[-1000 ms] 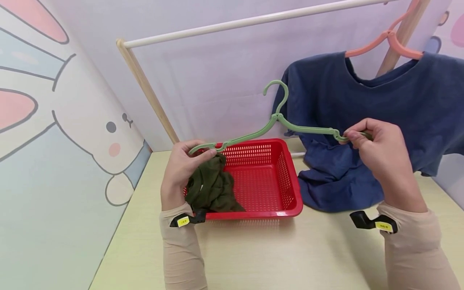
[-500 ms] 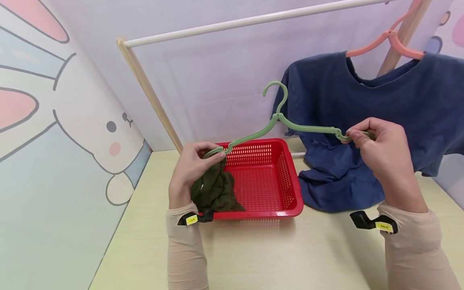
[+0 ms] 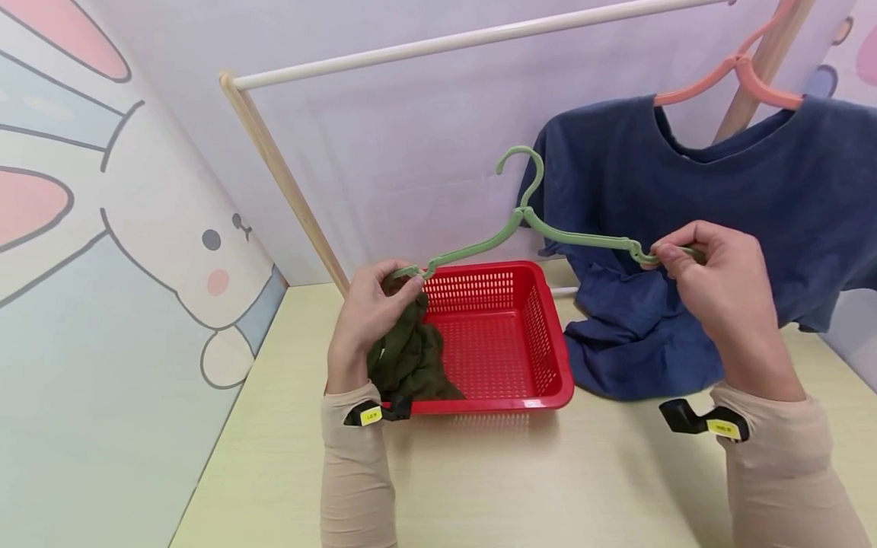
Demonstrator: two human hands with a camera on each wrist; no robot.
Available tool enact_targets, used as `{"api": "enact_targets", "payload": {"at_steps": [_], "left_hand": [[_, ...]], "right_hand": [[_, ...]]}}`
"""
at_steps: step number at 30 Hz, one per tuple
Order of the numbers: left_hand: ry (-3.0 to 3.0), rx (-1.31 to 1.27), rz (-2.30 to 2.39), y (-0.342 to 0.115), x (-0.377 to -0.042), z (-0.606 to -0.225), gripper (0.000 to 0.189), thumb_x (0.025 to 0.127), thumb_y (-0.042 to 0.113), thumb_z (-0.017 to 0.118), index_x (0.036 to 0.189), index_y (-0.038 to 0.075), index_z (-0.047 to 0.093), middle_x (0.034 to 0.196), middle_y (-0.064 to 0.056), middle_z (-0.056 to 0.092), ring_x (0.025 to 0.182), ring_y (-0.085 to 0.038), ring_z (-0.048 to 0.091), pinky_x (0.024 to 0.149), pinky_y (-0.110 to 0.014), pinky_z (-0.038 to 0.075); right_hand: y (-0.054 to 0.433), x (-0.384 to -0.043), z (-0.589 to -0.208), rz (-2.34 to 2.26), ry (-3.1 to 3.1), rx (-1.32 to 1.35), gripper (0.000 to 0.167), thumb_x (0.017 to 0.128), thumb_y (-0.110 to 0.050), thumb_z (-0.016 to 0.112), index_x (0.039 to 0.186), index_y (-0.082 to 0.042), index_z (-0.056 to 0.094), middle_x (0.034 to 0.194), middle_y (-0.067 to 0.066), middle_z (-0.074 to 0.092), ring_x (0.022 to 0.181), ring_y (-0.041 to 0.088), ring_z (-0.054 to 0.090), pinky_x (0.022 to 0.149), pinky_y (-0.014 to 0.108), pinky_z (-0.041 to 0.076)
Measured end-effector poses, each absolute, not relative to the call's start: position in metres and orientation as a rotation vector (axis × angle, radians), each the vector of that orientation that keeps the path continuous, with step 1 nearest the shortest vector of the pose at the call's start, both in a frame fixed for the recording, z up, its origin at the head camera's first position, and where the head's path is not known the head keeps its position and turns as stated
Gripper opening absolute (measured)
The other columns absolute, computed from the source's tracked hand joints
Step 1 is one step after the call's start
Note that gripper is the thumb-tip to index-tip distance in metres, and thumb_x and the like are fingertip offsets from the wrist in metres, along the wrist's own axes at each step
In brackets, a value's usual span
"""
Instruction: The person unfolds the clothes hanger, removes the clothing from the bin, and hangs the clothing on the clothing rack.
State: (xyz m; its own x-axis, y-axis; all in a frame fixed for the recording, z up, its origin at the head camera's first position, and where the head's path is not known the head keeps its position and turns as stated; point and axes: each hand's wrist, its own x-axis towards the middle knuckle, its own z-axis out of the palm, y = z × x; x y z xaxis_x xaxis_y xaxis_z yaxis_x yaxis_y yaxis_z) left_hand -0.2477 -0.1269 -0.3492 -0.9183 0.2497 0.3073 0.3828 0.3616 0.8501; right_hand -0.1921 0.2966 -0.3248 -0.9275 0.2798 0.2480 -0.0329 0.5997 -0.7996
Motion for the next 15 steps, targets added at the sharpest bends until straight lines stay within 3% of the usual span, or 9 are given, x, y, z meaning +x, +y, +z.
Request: {"api": "enact_targets", "payload": {"at_steps": [4, 11, 15], "left_hand": [[-2.490, -0.567, -1.597, -0.1230, -0.2481, -0.3489, 0.014, 0.107, 0.010, 0.073, 0.114, -0.001, 0.076, 0.106, -0.015, 0.073, 0.091, -0.024, 0.067, 0.083, -0.026, 0.056], [-2.455, -0.555, -1.571, -0.1266, -0.2508, -0.3512, 0.012, 0.108, 0.012, 0.075, 0.112, 0.001, 0.075, 0.102, -0.012, 0.072, 0.086, -0.024, 0.062, 0.075, -0.027, 0.053], [-2.462, -0.514, -1.557, -0.1284, -0.2502, -0.3511, 0.012, 0.109, 0.011, 0.074, 0.112, -0.001, 0.076, 0.104, -0.014, 0.073, 0.087, -0.022, 0.058, 0.074, -0.028, 0.050]], "right_hand": [[0.2965, -0.1930, -0.3260, 1.216, -2.494, -0.172, 0.022, 0.116, -0.024, 0.061, 0.120, -0.008, 0.076, 0.094, -0.027, 0.066, 0.090, 0.021, 0.055, 0.063, 0.023, 0.045], [0.3013, -0.1919, -0.3252, 1.205, -2.506, -0.064, 0.020, 0.115, -0.023, 0.063, 0.123, -0.010, 0.076, 0.097, -0.027, 0.069, 0.093, 0.016, 0.061, 0.069, 0.017, 0.049], [0.3034, -0.1920, -0.3247, 1.204, -2.529, -0.050, 0.029, 0.113, -0.035, 0.068, 0.133, -0.016, 0.075, 0.105, -0.028, 0.070, 0.099, 0.013, 0.061, 0.075, 0.015, 0.048]]}}
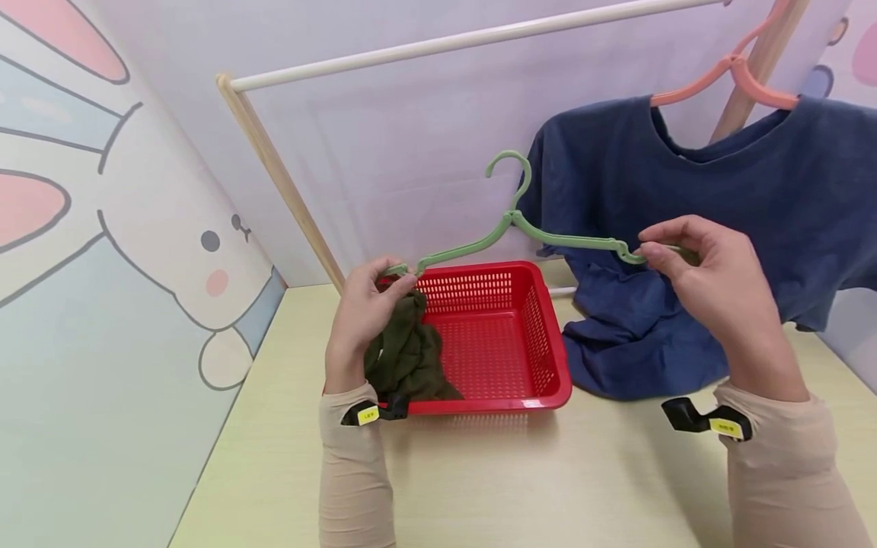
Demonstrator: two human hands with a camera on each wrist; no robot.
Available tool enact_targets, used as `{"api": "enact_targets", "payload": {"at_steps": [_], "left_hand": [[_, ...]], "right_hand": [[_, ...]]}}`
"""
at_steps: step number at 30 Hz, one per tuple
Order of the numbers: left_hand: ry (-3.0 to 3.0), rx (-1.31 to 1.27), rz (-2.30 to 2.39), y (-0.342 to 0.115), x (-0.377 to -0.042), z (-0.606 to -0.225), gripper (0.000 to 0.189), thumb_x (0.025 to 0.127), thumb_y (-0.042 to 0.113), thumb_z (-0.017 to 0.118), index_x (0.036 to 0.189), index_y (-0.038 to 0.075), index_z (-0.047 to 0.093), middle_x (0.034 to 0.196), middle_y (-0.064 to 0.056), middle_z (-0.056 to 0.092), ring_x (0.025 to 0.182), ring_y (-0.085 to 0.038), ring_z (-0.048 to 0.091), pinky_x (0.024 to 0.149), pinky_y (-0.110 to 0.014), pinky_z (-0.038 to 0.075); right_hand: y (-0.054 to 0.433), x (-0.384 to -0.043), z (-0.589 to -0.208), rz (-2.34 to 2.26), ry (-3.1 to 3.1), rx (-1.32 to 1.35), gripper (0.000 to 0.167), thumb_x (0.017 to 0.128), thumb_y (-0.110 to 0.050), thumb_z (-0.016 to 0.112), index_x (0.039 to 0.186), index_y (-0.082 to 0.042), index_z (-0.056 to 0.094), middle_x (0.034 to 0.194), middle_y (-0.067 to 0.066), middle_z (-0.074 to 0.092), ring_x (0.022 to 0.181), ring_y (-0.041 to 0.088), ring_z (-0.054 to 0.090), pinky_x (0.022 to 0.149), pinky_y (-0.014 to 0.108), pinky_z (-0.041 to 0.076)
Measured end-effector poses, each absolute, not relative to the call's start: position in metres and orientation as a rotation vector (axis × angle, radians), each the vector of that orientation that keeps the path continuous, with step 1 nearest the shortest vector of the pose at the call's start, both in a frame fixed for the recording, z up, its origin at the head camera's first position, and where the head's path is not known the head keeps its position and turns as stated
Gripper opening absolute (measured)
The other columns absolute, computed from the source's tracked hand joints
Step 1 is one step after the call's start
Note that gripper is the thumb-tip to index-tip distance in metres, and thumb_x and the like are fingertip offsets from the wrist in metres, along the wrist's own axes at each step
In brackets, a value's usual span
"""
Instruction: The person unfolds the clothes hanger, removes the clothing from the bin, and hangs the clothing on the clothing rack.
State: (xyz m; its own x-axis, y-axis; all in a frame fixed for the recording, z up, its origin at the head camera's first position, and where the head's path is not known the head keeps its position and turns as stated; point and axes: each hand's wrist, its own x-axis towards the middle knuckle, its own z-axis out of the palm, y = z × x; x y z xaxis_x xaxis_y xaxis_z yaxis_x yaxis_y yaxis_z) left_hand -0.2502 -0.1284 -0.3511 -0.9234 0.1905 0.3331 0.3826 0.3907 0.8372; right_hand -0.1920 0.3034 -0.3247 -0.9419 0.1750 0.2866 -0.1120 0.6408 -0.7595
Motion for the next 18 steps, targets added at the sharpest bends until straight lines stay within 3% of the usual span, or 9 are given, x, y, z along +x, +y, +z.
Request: {"api": "enact_targets", "payload": {"at_steps": [6, 9, 12, 18], "left_hand": [[-2.474, -0.432, -1.544, -0.129, -0.249, -0.353, 0.013, 0.109, 0.009, 0.073, 0.112, -0.003, 0.077, 0.106, -0.021, 0.075, 0.089, -0.024, 0.059, 0.074, -0.028, 0.049], [-2.486, -0.421, -1.519, -0.127, -0.249, -0.355, 0.011, 0.108, 0.008, 0.074, 0.111, -0.002, 0.079, 0.108, -0.019, 0.077, 0.097, -0.026, 0.066, 0.079, -0.029, 0.054], [-2.514, -0.422, -1.470, -0.124, -0.248, -0.357, 0.009, 0.107, 0.008, 0.075, 0.111, 0.002, 0.080, 0.110, -0.015, 0.078, 0.100, -0.028, 0.071, 0.083, -0.031, 0.056], [-2.537, -0.471, -1.447, -0.111, -0.251, -0.355, 0.005, 0.106, 0.008, 0.077, 0.106, 0.003, 0.079, 0.100, -0.015, 0.075, 0.091, -0.035, 0.071, 0.079, -0.038, 0.056]], "right_hand": [[0.302, -0.193, -0.323, 1.210, -2.506, -0.087, 0.048, 0.108, -0.050, 0.071, 0.146, -0.021, 0.071, 0.130, -0.013, 0.071, 0.113, 0.000, 0.058, 0.087, 0.007, 0.044], [0.300, -0.191, -0.323, 1.206, -2.472, -0.101, 0.051, 0.108, -0.050, 0.072, 0.151, -0.024, 0.070, 0.144, 0.000, 0.069, 0.122, 0.003, 0.056, 0.096, 0.013, 0.041], [0.298, -0.189, -0.323, 1.221, -2.458, -0.119, 0.052, 0.108, -0.051, 0.071, 0.154, -0.028, 0.068, 0.154, 0.003, 0.064, 0.129, 0.007, 0.053, 0.101, 0.020, 0.042], [0.289, -0.188, -0.322, 1.313, -2.401, -0.021, 0.045, 0.108, -0.042, 0.074, 0.150, -0.026, 0.072, 0.144, -0.004, 0.070, 0.122, 0.007, 0.060, 0.094, 0.012, 0.047]]}}
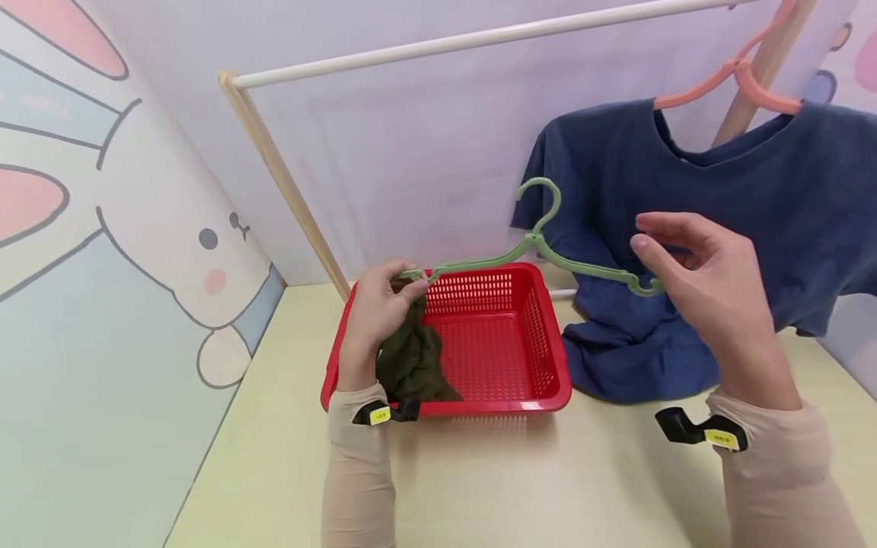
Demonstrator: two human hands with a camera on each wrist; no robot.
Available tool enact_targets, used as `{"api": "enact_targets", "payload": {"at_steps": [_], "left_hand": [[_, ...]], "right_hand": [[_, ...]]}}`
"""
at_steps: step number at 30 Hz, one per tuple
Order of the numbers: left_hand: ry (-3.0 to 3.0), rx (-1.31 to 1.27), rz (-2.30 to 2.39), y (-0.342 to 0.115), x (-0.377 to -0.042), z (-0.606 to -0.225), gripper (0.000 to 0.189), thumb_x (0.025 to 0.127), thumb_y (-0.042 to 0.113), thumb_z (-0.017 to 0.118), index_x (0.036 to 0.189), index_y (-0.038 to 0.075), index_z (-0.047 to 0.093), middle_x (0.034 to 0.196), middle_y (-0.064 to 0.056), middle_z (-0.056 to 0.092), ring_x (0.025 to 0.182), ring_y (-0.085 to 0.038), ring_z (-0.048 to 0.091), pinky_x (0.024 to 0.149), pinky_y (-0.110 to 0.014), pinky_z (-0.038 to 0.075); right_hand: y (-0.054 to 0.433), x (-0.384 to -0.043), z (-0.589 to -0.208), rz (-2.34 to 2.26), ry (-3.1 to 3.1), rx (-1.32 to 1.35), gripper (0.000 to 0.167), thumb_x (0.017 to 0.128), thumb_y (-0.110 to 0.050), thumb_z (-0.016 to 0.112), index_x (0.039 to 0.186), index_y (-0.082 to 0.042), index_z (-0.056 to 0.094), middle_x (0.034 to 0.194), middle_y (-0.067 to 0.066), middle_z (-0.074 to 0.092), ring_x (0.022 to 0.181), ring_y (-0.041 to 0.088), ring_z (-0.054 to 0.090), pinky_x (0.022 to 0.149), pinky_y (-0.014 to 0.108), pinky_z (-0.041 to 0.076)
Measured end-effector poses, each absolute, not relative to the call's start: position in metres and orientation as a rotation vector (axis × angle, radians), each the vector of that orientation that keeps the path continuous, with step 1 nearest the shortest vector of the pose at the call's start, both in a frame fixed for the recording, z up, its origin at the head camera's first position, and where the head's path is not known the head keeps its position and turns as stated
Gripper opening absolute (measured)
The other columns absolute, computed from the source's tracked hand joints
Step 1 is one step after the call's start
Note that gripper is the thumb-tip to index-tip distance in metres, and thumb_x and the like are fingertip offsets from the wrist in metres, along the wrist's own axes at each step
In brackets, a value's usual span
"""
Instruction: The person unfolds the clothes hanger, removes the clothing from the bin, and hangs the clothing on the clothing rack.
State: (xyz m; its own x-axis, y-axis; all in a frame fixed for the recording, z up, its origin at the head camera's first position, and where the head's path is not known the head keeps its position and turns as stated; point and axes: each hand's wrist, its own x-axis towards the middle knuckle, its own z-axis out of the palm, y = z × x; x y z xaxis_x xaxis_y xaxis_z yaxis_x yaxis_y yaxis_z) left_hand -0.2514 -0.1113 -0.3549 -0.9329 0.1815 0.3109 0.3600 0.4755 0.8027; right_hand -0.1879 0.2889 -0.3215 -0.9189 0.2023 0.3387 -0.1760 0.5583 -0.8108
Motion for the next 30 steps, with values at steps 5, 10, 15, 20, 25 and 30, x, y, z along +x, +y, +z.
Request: {"api": "enact_targets", "payload": {"at_steps": [5, 10, 15, 20, 25, 30], "left_hand": [[-2.538, -0.581, -1.407, -0.100, -0.253, -0.356, 0.005, 0.106, 0.008, 0.076, 0.106, 0.004, 0.079, 0.093, -0.014, 0.073, 0.074, -0.034, 0.057, 0.068, -0.036, 0.048], [-2.559, -0.667, -1.352, -0.086, -0.251, -0.358, 0.005, 0.106, 0.009, 0.077, 0.108, 0.006, 0.080, 0.091, -0.008, 0.073, 0.060, -0.023, 0.046, 0.062, -0.034, 0.044], [-2.576, -0.704, -1.360, -0.075, -0.249, -0.359, 0.006, 0.105, 0.010, 0.078, 0.109, 0.006, 0.079, 0.087, -0.010, 0.072, 0.055, -0.016, 0.038, 0.058, -0.032, 0.039], [-2.599, -0.724, -1.378, -0.069, -0.248, -0.359, 0.006, 0.106, 0.010, 0.077, 0.110, 0.006, 0.079, 0.087, -0.017, 0.072, 0.053, -0.017, 0.034, 0.056, -0.032, 0.035], [-2.602, -0.728, -1.383, -0.067, -0.248, -0.359, 0.005, 0.106, 0.011, 0.077, 0.109, 0.007, 0.079, 0.082, -0.015, 0.068, 0.052, -0.017, 0.033, 0.055, -0.032, 0.034], [-2.609, -0.722, -1.401, -0.065, -0.247, -0.359, 0.004, 0.105, 0.010, 0.077, 0.108, 0.008, 0.079, 0.083, -0.014, 0.069, 0.052, -0.017, 0.034, 0.055, -0.032, 0.035]], "right_hand": [[0.280, -0.188, -0.322, 1.343, -2.395, 0.129, 0.040, 0.107, -0.034, 0.078, 0.144, -0.019, 0.075, 0.129, -0.011, 0.075, 0.112, 0.006, 0.068, 0.088, 0.006, 0.052], [0.272, -0.187, -0.323, 1.381, -2.480, 0.226, 0.034, 0.105, -0.032, 0.081, 0.136, -0.018, 0.079, 0.117, -0.011, 0.078, 0.100, 0.011, 0.074, 0.082, 0.012, 0.058], [0.265, -0.188, -0.323, 1.396, -2.561, 0.227, 0.033, 0.102, -0.038, 0.084, 0.128, -0.016, 0.082, 0.115, -0.007, 0.081, 0.095, 0.012, 0.078, 0.082, 0.017, 0.060], [0.264, -0.187, -0.322, 1.379, -2.601, 0.183, 0.034, 0.101, -0.043, 0.085, 0.121, -0.016, 0.085, 0.112, -0.004, 0.083, 0.095, 0.018, 0.074, 0.076, 0.024, 0.062], [0.264, -0.185, -0.322, 1.369, -2.601, 0.147, 0.034, 0.100, -0.045, 0.086, 0.119, -0.017, 0.087, 0.097, -0.003, 0.082, 0.091, 0.027, 0.068, 0.069, 0.028, 0.059], [0.265, -0.184, -0.322, 1.369, -2.606, 0.125, 0.035, 0.099, -0.046, 0.086, 0.119, -0.017, 0.086, 0.096, -0.004, 0.082, 0.091, 0.026, 0.067, 0.070, 0.028, 0.058]]}}
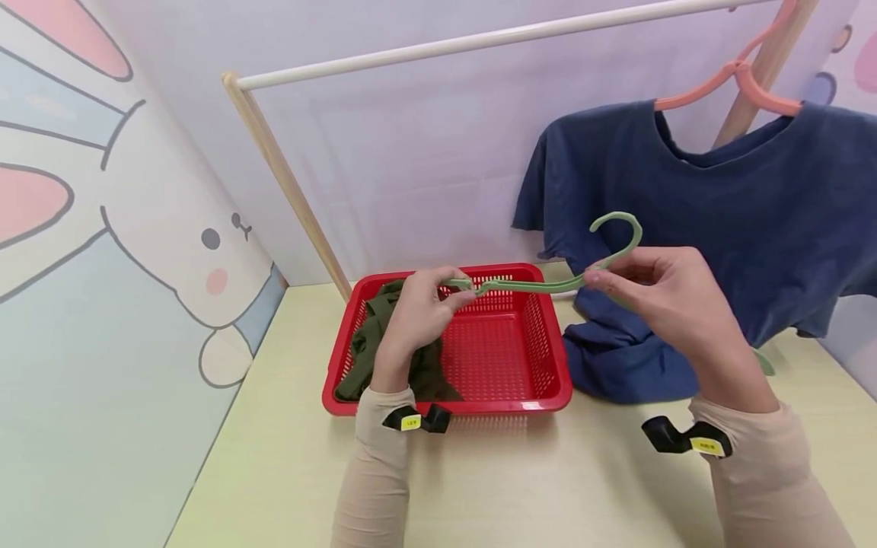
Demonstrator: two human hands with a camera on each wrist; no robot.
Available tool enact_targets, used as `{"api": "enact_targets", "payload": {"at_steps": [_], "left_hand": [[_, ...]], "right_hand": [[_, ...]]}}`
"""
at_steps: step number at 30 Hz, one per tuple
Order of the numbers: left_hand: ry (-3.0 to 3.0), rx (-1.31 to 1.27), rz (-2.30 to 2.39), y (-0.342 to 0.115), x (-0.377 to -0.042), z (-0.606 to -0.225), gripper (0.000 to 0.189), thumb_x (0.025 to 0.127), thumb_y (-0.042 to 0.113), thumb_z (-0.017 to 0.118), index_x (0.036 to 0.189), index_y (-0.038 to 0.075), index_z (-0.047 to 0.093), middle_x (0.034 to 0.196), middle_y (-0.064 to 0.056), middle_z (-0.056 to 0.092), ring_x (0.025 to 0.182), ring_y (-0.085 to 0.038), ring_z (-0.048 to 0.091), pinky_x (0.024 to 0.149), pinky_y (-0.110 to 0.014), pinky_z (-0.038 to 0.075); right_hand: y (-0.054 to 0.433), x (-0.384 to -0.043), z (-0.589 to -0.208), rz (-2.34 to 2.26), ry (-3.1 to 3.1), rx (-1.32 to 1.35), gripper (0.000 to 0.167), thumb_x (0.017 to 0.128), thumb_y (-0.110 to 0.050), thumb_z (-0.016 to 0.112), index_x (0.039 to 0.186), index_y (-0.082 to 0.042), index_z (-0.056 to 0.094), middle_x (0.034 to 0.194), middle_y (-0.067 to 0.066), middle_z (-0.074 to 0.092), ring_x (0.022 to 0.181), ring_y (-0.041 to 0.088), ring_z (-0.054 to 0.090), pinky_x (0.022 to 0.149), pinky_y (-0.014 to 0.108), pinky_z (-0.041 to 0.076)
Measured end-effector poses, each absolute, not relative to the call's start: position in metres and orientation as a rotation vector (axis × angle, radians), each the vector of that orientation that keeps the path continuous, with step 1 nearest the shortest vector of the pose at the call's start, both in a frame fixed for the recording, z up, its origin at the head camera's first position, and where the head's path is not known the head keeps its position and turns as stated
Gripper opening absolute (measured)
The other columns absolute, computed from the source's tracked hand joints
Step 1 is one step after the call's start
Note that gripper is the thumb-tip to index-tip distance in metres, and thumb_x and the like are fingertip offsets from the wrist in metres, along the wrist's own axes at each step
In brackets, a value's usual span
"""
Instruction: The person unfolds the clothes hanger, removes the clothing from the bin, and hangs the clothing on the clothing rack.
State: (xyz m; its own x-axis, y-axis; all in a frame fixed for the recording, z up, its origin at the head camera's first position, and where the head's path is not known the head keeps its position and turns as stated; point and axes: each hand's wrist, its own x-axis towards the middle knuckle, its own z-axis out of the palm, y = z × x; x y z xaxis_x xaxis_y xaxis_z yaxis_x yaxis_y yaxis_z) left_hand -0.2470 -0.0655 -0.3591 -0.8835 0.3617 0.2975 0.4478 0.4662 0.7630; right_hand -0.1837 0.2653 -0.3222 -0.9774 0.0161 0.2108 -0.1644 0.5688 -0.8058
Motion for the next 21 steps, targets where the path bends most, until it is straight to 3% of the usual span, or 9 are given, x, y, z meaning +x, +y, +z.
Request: {"api": "enact_targets", "payload": {"at_steps": [3, 6, 9, 13, 21], "left_hand": [[-2.616, -0.721, -1.394, -0.066, -0.246, -0.359, 0.005, 0.105, 0.012, 0.079, 0.108, 0.008, 0.079, 0.083, -0.010, 0.069, 0.054, -0.019, 0.038, 0.056, -0.033, 0.037], [-2.610, -0.714, -1.390, -0.068, -0.247, -0.359, 0.014, 0.103, 0.017, 0.082, 0.114, 0.009, 0.079, 0.096, -0.006, 0.075, 0.068, -0.021, 0.056, 0.064, -0.036, 0.049], [-2.583, -0.696, -1.393, -0.073, -0.248, -0.358, 0.031, 0.102, 0.021, 0.084, 0.131, 0.011, 0.077, 0.120, -0.006, 0.078, 0.099, -0.025, 0.071, 0.085, -0.046, 0.061], [-2.538, -0.643, -1.420, -0.083, -0.248, -0.356, 0.051, 0.102, 0.022, 0.083, 0.149, 0.011, 0.068, 0.144, -0.010, 0.072, 0.131, -0.030, 0.069, 0.109, -0.054, 0.059], [-2.499, -0.493, -1.421, -0.105, -0.237, -0.349, 0.051, 0.103, 0.026, 0.081, 0.150, 0.010, 0.067, 0.145, -0.010, 0.071, 0.129, -0.029, 0.069, 0.110, -0.052, 0.059]], "right_hand": [[0.266, -0.183, -0.322, 1.369, -2.616, 0.114, 0.037, 0.099, -0.046, 0.086, 0.121, -0.017, 0.086, 0.096, -0.004, 0.082, 0.091, 0.026, 0.067, 0.070, 0.028, 0.058], [0.268, -0.183, -0.323, 1.355, -2.621, 0.109, 0.037, 0.099, -0.046, 0.086, 0.122, -0.017, 0.086, 0.095, -0.005, 0.081, 0.091, 0.026, 0.066, 0.070, 0.028, 0.058], [0.271, -0.183, -0.323, 1.335, -2.606, 0.112, 0.035, 0.099, -0.045, 0.086, 0.122, -0.017, 0.086, 0.095, -0.006, 0.081, 0.091, 0.024, 0.066, 0.069, 0.028, 0.057], [0.277, -0.182, -0.322, 1.334, -2.567, 0.106, 0.034, 0.099, -0.041, 0.087, 0.122, -0.017, 0.086, 0.096, -0.012, 0.081, 0.092, 0.015, 0.069, 0.071, 0.024, 0.055], [0.284, -0.181, -0.319, 1.368, -2.524, 0.054, 0.037, 0.099, -0.038, 0.088, 0.126, -0.013, 0.085, 0.092, -0.020, 0.080, 0.092, 0.006, 0.071, 0.073, 0.018, 0.053]]}}
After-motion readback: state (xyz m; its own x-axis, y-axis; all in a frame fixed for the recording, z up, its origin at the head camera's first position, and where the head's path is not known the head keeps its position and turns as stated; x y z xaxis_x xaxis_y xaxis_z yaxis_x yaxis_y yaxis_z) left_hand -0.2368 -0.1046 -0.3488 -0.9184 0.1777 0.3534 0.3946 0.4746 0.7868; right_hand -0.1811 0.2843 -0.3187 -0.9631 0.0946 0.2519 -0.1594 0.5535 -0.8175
